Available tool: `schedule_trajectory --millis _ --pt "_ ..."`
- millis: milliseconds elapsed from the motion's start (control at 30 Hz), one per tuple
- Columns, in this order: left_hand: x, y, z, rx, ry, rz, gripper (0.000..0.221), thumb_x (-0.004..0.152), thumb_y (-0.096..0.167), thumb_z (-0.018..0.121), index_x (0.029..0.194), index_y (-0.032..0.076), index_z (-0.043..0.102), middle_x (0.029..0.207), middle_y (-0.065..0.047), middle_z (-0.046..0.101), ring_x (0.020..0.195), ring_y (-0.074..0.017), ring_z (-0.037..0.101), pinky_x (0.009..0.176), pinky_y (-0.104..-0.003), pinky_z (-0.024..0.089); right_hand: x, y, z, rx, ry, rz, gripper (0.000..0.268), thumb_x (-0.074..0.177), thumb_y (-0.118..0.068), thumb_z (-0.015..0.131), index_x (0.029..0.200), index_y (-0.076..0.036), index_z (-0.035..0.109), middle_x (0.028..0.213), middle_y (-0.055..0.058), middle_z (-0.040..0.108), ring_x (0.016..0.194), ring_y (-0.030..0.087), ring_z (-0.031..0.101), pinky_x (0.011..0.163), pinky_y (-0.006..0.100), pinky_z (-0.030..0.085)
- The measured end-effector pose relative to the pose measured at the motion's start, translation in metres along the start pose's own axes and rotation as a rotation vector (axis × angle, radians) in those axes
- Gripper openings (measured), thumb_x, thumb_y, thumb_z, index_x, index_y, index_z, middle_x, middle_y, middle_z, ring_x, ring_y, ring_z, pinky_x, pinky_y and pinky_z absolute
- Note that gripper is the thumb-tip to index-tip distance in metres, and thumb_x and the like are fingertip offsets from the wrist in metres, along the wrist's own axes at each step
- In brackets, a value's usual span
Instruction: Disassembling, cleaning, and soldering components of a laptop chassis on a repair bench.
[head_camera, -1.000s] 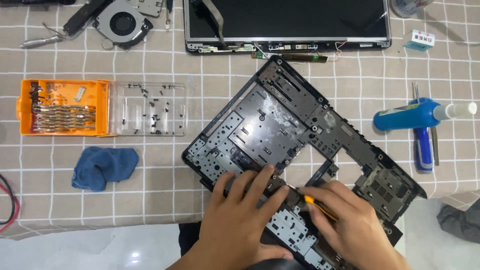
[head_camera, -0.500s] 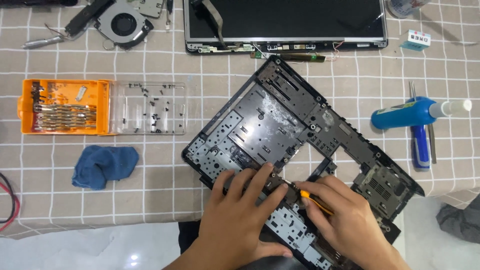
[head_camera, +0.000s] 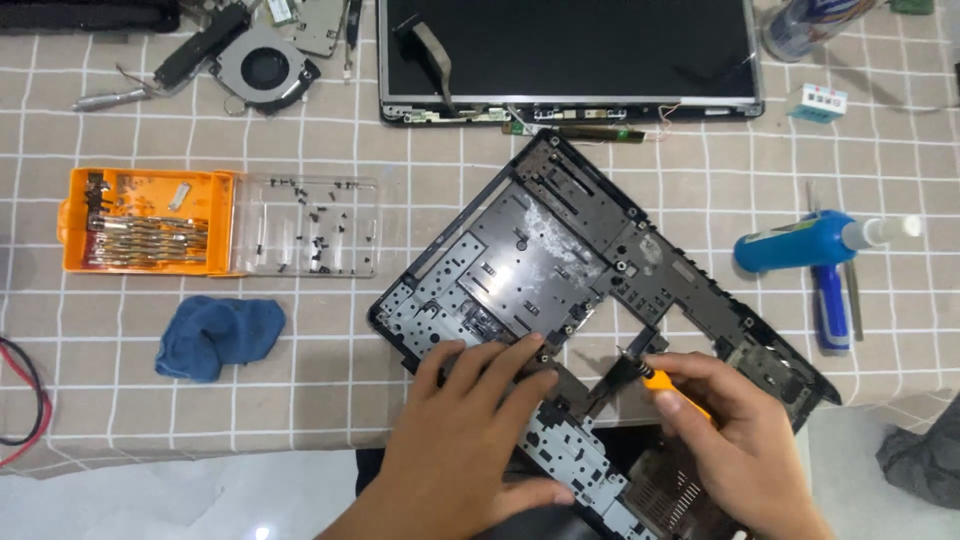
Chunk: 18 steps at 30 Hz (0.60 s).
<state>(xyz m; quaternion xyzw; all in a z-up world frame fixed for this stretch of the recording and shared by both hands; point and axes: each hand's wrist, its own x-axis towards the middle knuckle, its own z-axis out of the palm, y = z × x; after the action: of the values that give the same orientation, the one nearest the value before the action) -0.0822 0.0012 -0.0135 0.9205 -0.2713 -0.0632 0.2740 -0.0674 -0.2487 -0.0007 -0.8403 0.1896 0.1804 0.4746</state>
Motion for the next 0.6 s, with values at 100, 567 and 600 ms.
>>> schedule_trajectory --millis 100,567,600 --pt "0.014 0.001 -0.009 -0.105 0.174 0.015 0.046 0.093 0.048 0.048 0.12 0.013 0.061 0.132 -0.002 0.053 0.113 -0.0249 0.048 0.096 -0.049 0.029 -0.005 -0.008 -0.003 0.045 0.038 -0.045 0.026 0.079 -0.007 0.066 0.104 -0.003 0.075 0.094 0.009 0.074 0.075 0.017 0.067 0.067 0.028 0.057" --pt "0.062 0.027 -0.046 -0.688 0.366 -0.09 0.009 0.084 0.022 0.067 0.082 0.016 0.072 0.084 0.004 0.072 0.084 -0.012 0.067 0.083 -0.032 0.039 -0.007 0.004 0.01 0.771 -0.317 -0.196 0.031 0.089 -0.01 0.056 0.109 0.012 0.064 0.065 0.025 0.061 0.044 0.023 0.046 0.045 0.031 0.039" --pt "0.062 0.027 -0.045 -0.673 0.35 -0.103 0.009 0.084 0.022 0.066 0.081 0.015 0.071 0.084 0.004 0.072 0.084 -0.0115 0.067 0.083 -0.032 0.037 -0.005 0.004 0.01 0.736 -0.306 -0.179 0.03 0.089 -0.01 0.057 0.109 0.011 0.064 0.065 0.024 0.062 0.044 0.024 0.047 0.043 0.032 0.039"
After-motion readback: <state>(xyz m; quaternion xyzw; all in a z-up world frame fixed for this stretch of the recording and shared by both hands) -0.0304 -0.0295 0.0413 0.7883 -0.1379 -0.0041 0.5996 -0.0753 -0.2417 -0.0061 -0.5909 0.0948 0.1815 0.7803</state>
